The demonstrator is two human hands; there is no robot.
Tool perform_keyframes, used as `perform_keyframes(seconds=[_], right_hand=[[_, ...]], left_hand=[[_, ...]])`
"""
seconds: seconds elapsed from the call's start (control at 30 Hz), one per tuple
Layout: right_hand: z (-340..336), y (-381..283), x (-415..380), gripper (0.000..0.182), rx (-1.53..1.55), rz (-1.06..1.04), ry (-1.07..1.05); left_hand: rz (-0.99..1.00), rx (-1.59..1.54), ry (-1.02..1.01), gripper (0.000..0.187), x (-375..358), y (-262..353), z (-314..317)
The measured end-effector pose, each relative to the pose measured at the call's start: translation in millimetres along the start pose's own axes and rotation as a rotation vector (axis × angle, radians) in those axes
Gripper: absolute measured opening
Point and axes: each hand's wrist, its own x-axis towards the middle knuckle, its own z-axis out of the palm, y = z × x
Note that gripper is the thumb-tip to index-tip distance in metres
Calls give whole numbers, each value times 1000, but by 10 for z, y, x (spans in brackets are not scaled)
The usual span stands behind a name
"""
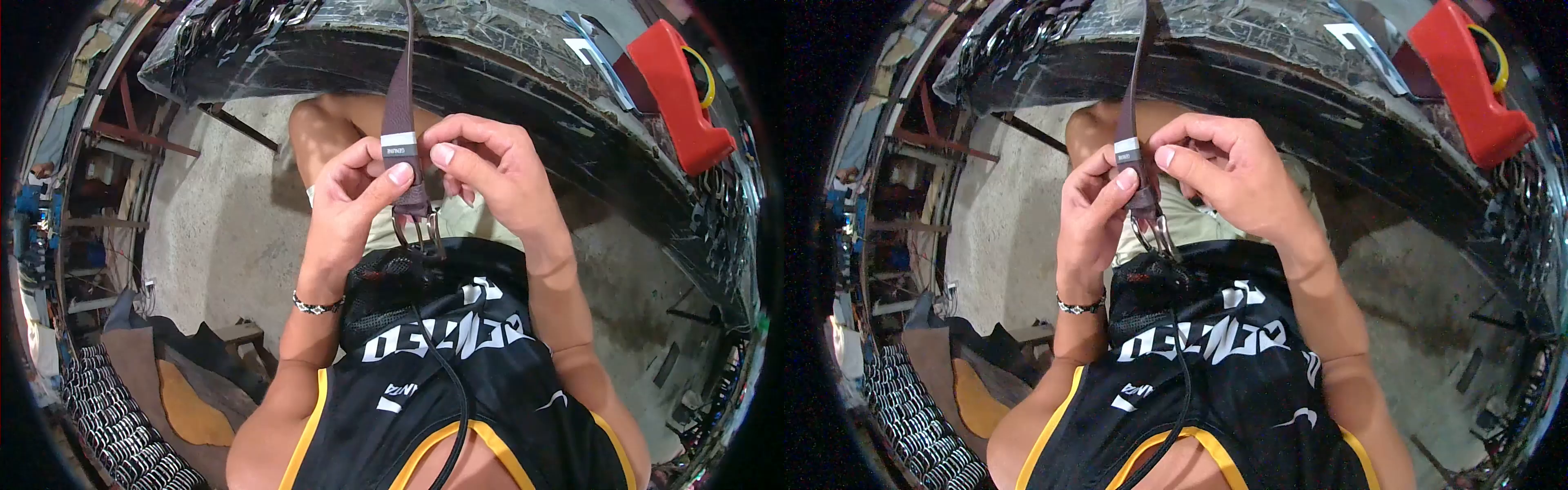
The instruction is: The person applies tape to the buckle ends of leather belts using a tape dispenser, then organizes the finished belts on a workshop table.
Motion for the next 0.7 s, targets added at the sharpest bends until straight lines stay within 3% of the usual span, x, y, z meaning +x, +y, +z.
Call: perform_keyframes(seconds=[0.17, 0.43, 0.7], right_hand=[[-5, -32, 5, 16, -6, -42, 13], [-20, 26, 69, 14, 35, -58, -16], [-2, 99, 64, 17, -140, -112, 59]], left_hand=[[122, 66, 19, 17, -16, 47, 91], [116, 99, -8, 15, -28, 40, 108], [87, 249, 31, 15, -47, 75, 171]])
